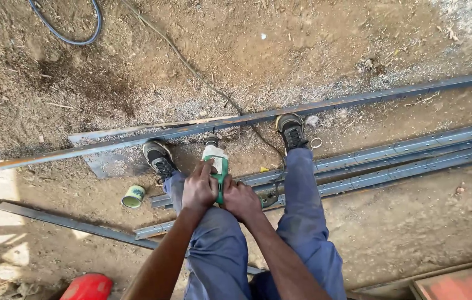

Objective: Drilling holes into metal beams using a corded power drill on a fabrication floor.

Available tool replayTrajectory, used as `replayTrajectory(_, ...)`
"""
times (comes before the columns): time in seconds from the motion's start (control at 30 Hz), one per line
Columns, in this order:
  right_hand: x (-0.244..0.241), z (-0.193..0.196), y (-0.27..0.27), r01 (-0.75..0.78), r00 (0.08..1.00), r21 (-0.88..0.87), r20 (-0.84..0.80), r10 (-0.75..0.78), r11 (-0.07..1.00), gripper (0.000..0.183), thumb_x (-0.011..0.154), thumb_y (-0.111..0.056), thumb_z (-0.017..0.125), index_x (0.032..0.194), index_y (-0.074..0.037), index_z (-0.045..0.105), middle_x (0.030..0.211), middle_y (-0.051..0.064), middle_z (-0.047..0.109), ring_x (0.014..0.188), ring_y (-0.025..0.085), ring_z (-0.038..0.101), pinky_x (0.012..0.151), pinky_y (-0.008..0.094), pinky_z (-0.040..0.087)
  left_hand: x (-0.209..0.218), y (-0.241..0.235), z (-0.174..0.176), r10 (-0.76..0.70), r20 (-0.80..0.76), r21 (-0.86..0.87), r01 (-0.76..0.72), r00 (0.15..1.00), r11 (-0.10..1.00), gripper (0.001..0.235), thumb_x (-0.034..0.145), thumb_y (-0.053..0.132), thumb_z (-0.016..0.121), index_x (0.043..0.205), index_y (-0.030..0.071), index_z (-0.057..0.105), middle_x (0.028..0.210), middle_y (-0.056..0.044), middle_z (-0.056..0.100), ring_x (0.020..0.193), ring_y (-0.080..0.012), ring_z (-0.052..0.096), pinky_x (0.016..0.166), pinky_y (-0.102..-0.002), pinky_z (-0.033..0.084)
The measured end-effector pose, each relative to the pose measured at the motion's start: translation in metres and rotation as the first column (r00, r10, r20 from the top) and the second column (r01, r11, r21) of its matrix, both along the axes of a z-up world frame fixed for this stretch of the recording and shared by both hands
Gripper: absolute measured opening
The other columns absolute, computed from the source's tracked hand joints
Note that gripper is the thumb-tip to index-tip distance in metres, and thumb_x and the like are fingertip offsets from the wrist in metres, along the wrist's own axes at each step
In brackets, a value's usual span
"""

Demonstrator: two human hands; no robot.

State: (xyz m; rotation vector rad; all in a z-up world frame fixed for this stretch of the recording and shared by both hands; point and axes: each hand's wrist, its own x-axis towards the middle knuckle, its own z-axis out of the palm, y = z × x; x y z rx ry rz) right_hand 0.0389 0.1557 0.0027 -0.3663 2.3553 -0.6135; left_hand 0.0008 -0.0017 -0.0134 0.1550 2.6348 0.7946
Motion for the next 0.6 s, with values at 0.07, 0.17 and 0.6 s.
replayTrajectory(0.07,0.001,0.0,0.003,-0.01,1.0,0.004,0.009,0.01,1.0,0.054,0.087,-0.02,0.05,0.124,0.018,0.053,0.081,0.019,0.068,0.071,0.039,0.074,0.057,0.049,0.062,0.002,0.001,0.001,0.011,0.004,-0.007,-0.011,1.0,1.0,0.018,0.085,0.014,0.053,0.094,0.019,0.068,0.109,-0.003,0.073,0.099,-0.0316,0.074,0.074,-0.039,0.061)
replayTrajectory(0.17,-0.013,0.009,0.008,-0.017,0.998,0.006,0.062,0.016,1.0,0.053,0.088,-0.019,0.052,0.127,0.017,0.053,0.086,0.02,0.068,0.077,0.039,0.074,0.061,0.048,0.062,0.002,0.004,0.001,0.043,0.023,-0.008,-0.043,0.999,0.999,0.016,0.083,0.013,0.053,0.09,0.02,0.066,0.113,-0.004,0.074,0.099,-0.0333,0.074,0.075,-0.041,0.061)
replayTrajectory(0.6,-0.034,0.053,0.025,-0.087,0.925,-0.031,0.37,0.092,0.996,0.043,0.09,-0.01,0.054,0.131,0.002,0.058,0.117,0.023,0.063,0.096,0.043,0.073,0.073,0.053,0.062,-0.001,-0.008,0.019,0.148,0.087,0.024,-0.151,0.985,0.988,0.047,0.079,0.014,0.053,0.121,0.022,0.073,0.089,0.001,0.073,0.078,-0.033,0.074,0.068,-0.049,0.061)
